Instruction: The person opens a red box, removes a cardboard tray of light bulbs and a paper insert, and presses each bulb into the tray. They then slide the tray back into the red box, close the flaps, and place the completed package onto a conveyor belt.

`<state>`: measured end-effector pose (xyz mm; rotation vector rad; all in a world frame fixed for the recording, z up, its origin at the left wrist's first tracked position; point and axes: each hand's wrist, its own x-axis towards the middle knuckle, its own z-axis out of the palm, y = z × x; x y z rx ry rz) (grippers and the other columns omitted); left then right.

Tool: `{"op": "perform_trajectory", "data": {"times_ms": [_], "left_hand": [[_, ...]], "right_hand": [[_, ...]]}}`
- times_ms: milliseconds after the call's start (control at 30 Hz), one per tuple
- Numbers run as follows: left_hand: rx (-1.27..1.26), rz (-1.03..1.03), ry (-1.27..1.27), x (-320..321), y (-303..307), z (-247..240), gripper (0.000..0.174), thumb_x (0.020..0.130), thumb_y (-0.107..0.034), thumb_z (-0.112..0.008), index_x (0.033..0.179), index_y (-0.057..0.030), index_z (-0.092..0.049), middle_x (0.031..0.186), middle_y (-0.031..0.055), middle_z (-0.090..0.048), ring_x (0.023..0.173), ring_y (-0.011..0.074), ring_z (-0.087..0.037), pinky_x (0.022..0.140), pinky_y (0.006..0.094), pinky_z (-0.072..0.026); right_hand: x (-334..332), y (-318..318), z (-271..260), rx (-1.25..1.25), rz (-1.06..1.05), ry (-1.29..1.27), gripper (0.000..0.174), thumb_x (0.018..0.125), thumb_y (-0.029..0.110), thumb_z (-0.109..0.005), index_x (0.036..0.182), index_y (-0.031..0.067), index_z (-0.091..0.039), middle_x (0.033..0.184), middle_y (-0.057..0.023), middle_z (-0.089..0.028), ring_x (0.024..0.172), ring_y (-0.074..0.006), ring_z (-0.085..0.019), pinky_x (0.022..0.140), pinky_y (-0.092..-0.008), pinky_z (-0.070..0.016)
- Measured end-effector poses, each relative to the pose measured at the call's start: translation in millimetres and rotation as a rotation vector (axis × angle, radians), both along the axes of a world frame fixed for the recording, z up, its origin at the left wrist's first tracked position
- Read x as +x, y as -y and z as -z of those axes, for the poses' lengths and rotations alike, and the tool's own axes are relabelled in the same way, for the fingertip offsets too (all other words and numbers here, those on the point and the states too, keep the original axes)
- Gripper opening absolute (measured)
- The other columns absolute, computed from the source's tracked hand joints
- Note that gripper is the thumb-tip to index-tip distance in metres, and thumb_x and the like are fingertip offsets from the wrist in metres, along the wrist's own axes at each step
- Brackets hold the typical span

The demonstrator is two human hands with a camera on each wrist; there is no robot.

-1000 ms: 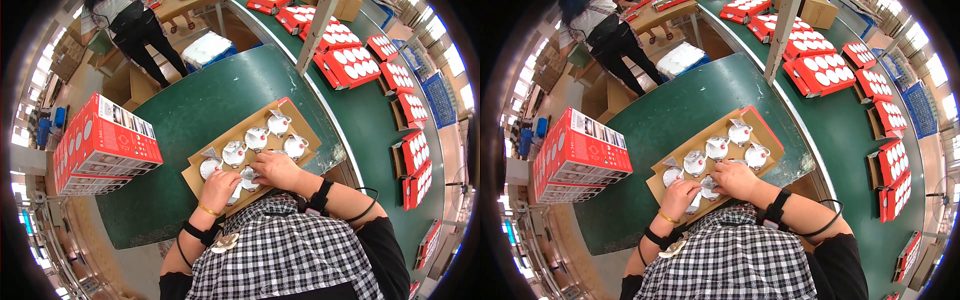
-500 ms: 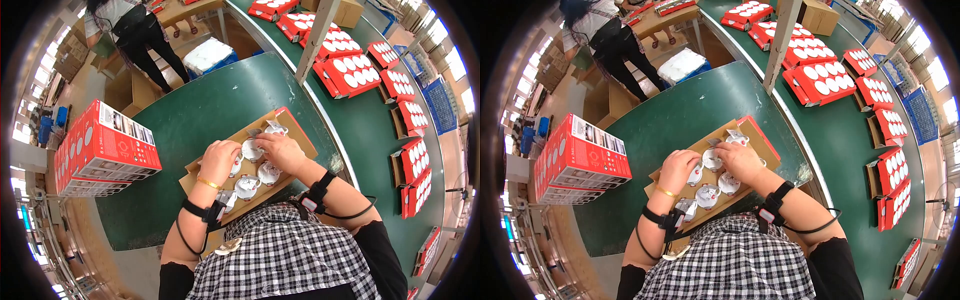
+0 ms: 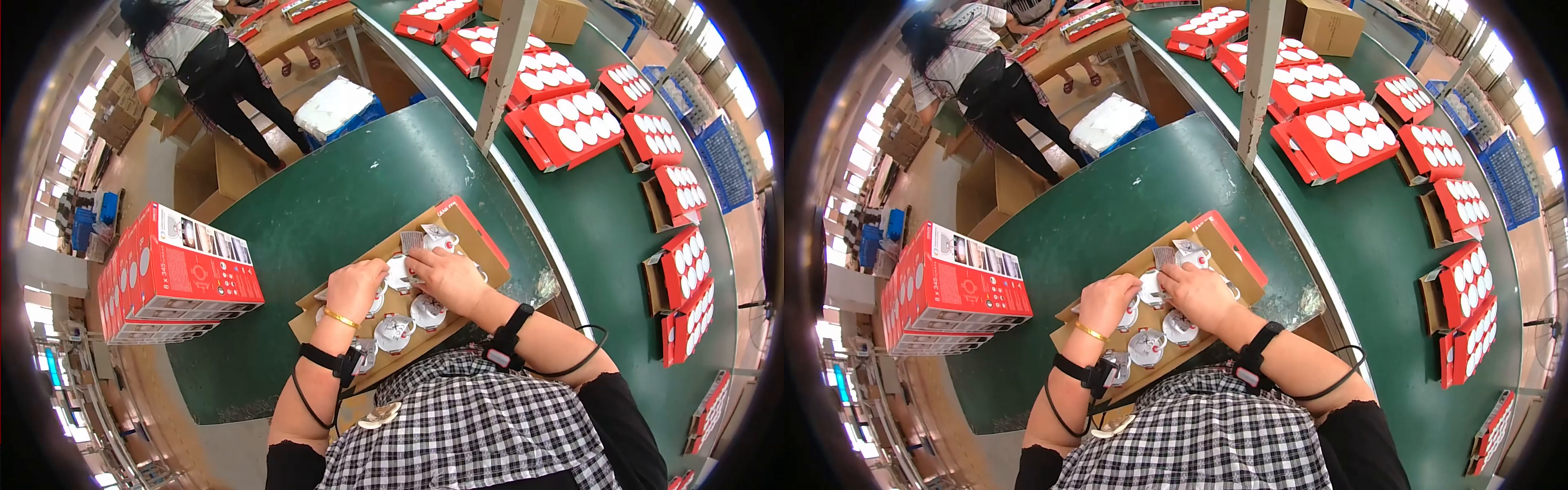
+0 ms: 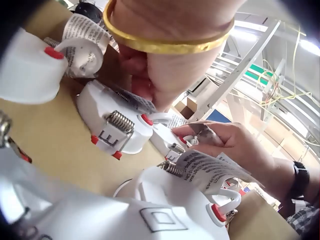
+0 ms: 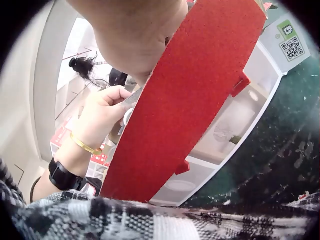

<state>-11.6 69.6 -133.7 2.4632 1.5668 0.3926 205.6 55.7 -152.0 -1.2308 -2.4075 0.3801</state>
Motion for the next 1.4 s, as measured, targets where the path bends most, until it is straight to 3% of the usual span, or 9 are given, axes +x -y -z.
{"op": "perform_trajectory", "data": {"times_ms": [467, 733, 867, 1000, 1400], "left_hand": [[0.042, 0.044, 0.119, -4, -2, 8, 0.006, 0.084, -0.015, -0.070, 0.086, -0.0098, -0.070, 0.082, 0.0063, -0.072, 0.076, 0.0276, -0.069, 0.067, 0.0388, -0.0543], [0.062, 0.060, 0.237, 11, 28, -30, 0.009, 0.080, -0.011, -0.074, 0.088, -0.0077, -0.070, 0.097, 0.0067, -0.071, 0.090, 0.0267, -0.066, 0.075, 0.0384, -0.0525], [-0.112, 0.182, 0.243, 12, 53, -11, 0.009, 0.081, -0.011, -0.073, 0.088, -0.0082, -0.070, 0.090, 0.0059, -0.071, 0.085, 0.0259, -0.067, 0.073, 0.0377, -0.0538], [-0.139, 0.178, 0.225, 15, 56, -4, 0.008, 0.081, -0.012, -0.074, 0.085, -0.0073, -0.069, 0.089, 0.0071, -0.073, 0.082, 0.0265, -0.069, 0.074, 0.0380, -0.0536], [-0.149, 0.187, 0.230, 19, 57, -3, 0.006, 0.081, -0.013, -0.071, 0.084, -0.0083, -0.069, 0.088, 0.0060, -0.071, 0.084, 0.0278, -0.067, 0.075, 0.0388, -0.0530]], "right_hand": [[2, -2, 3, 0.018, -0.008, -0.015, 0.041, 0.076, 0.019, -0.074, 0.114, 0.0076, -0.063, 0.109, -0.0026, -0.060, 0.093, -0.0222, -0.061, 0.078, -0.0355, -0.0544], [24, 20, -31, -0.073, -0.036, -0.173, 0.039, 0.079, 0.022, -0.075, 0.116, 0.0122, -0.065, 0.114, -0.0016, -0.063, 0.102, -0.0234, -0.063, 0.086, -0.0368, -0.0549], [34, 48, -39, -0.250, -0.024, -0.084, 0.039, 0.079, 0.026, -0.078, 0.113, 0.0111, -0.065, 0.106, -0.0037, -0.063, 0.102, -0.0250, -0.064, 0.085, -0.0380, -0.0547], [35, 53, -18, -0.153, 0.077, -0.050, 0.038, 0.077, 0.025, -0.078, 0.110, 0.0101, -0.066, 0.102, -0.0050, -0.062, 0.097, -0.0238, -0.064, 0.082, -0.0362, -0.0554], [33, 58, -13, -0.177, 0.084, 0.007, 0.036, 0.080, 0.023, -0.076, 0.113, 0.0108, -0.067, 0.106, -0.0027, -0.059, 0.099, -0.0224, -0.062, 0.083, -0.0358, -0.0551]]}}
